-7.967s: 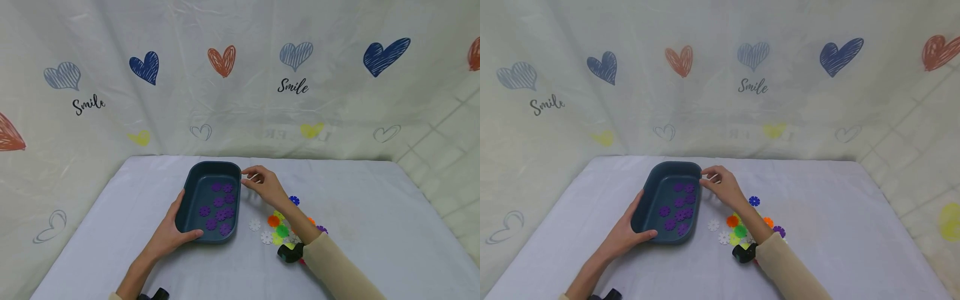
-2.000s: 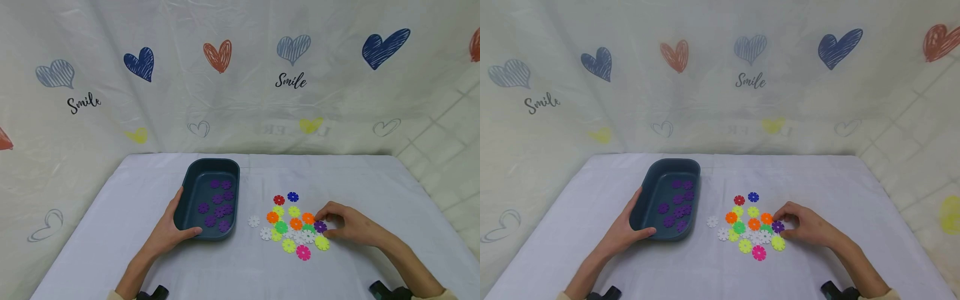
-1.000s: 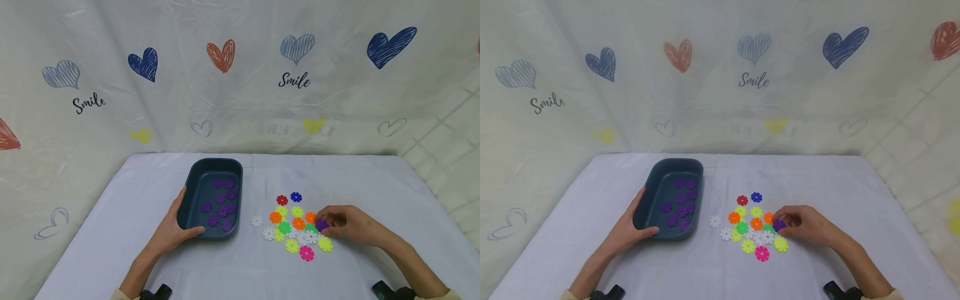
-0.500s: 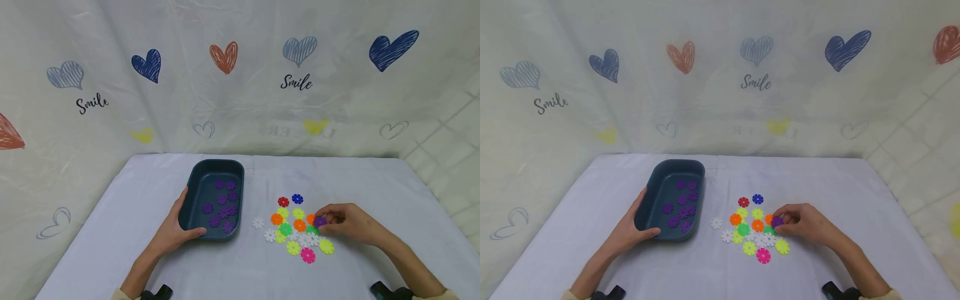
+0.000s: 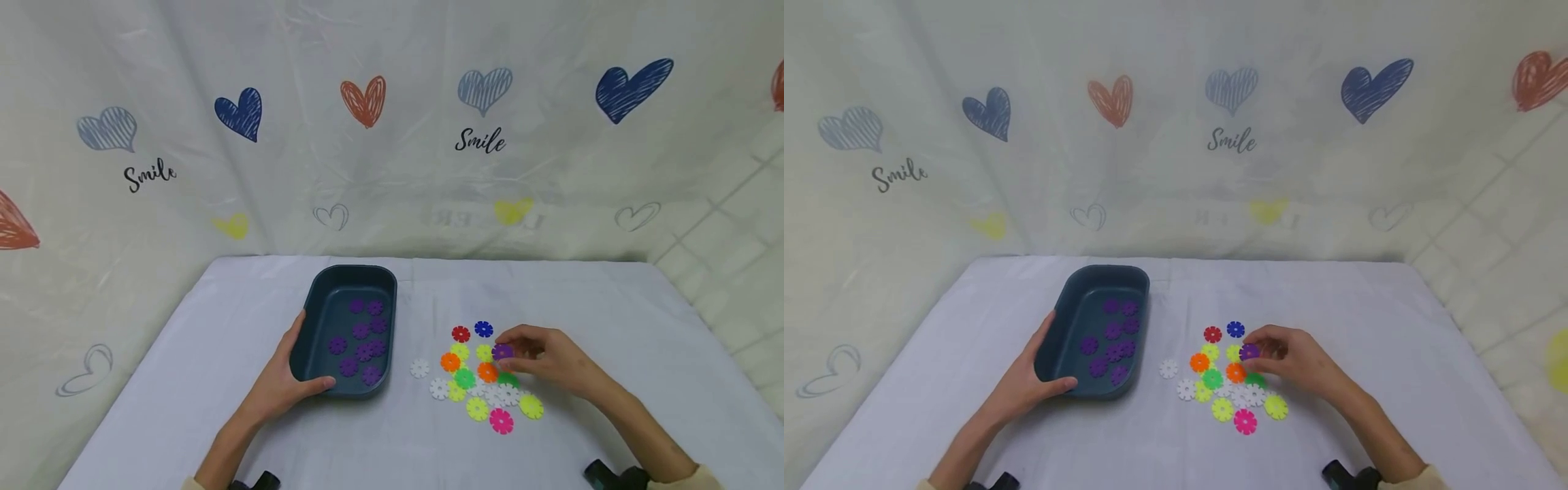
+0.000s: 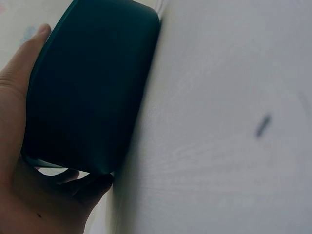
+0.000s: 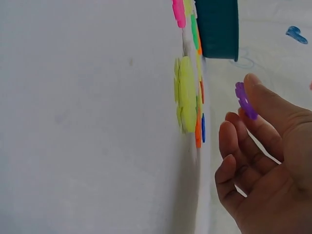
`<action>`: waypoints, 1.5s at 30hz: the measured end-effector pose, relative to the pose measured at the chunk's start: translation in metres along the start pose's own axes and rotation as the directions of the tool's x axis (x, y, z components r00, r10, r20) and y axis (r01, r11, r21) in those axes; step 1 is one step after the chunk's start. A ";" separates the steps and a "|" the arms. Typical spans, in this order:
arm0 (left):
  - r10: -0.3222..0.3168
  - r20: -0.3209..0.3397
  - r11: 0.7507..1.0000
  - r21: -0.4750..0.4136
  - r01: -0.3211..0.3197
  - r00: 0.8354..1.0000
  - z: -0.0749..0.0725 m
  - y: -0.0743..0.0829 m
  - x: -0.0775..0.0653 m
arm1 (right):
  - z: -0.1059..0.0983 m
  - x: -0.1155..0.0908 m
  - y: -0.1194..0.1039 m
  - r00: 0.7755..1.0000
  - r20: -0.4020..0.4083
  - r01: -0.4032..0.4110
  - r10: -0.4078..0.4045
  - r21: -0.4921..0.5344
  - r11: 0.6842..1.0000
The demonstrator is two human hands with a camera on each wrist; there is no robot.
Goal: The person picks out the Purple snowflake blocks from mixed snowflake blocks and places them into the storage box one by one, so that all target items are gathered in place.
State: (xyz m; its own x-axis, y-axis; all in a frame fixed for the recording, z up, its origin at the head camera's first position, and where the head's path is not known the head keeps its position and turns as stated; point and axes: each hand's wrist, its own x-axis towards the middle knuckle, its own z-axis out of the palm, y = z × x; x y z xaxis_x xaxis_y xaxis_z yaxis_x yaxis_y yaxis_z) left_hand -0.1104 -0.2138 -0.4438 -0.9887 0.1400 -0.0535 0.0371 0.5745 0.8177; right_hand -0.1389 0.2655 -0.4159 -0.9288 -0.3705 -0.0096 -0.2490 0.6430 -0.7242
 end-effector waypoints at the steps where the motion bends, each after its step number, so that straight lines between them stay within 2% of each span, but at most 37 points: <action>1: 0.002 0.001 1.000 0.004 -0.002 1.000 0.000 0.000 0.000 | 0.001 0.000 -0.001 1.000 -0.007 -0.005 0.005 -0.002 1.000; 7: -0.004 0.001 1.000 0.008 0.004 1.000 -0.001 0.000 -0.002 | 0.009 0.003 -0.007 0.997 -0.077 0.016 -0.016 -0.005 1.000; 14: -0.010 0.008 1.000 0.014 0.010 1.000 -0.001 0.001 -0.003 | 0.019 0.004 -0.013 0.987 -0.142 0.085 -0.079 0.032 0.996; 19: -0.015 0.006 1.000 0.022 0.014 1.000 -0.002 0.002 -0.002 | 0.021 0.005 -0.018 0.982 -0.177 0.076 -0.070 0.030 0.997; 27: 0.001 0.000 1.000 0.011 -0.001 1.000 -0.001 0.002 -0.001 | 0.024 0.008 -0.025 0.968 -0.234 0.100 -0.091 0.028 0.995; 32: -0.001 0.002 1.000 0.013 0.001 1.000 0.001 0.002 -0.001 | 0.026 0.010 -0.026 0.953 -0.273 0.148 -0.135 0.027 0.989; 45: -0.007 -0.001 1.000 0.012 0.007 1.000 0.000 0.002 -0.001 | 0.034 0.020 -0.031 0.936 -0.296 0.209 -0.192 0.028 0.977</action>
State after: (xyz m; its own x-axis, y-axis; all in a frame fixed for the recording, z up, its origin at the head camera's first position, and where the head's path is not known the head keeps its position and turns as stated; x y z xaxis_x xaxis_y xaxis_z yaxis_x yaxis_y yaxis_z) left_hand -0.1091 -0.2128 -0.4427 -0.9891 0.1351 -0.0587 0.0318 0.5848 0.8106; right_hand -0.1400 0.2154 -0.4167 -0.9026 -0.2714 0.3341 -0.4299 0.5322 -0.7293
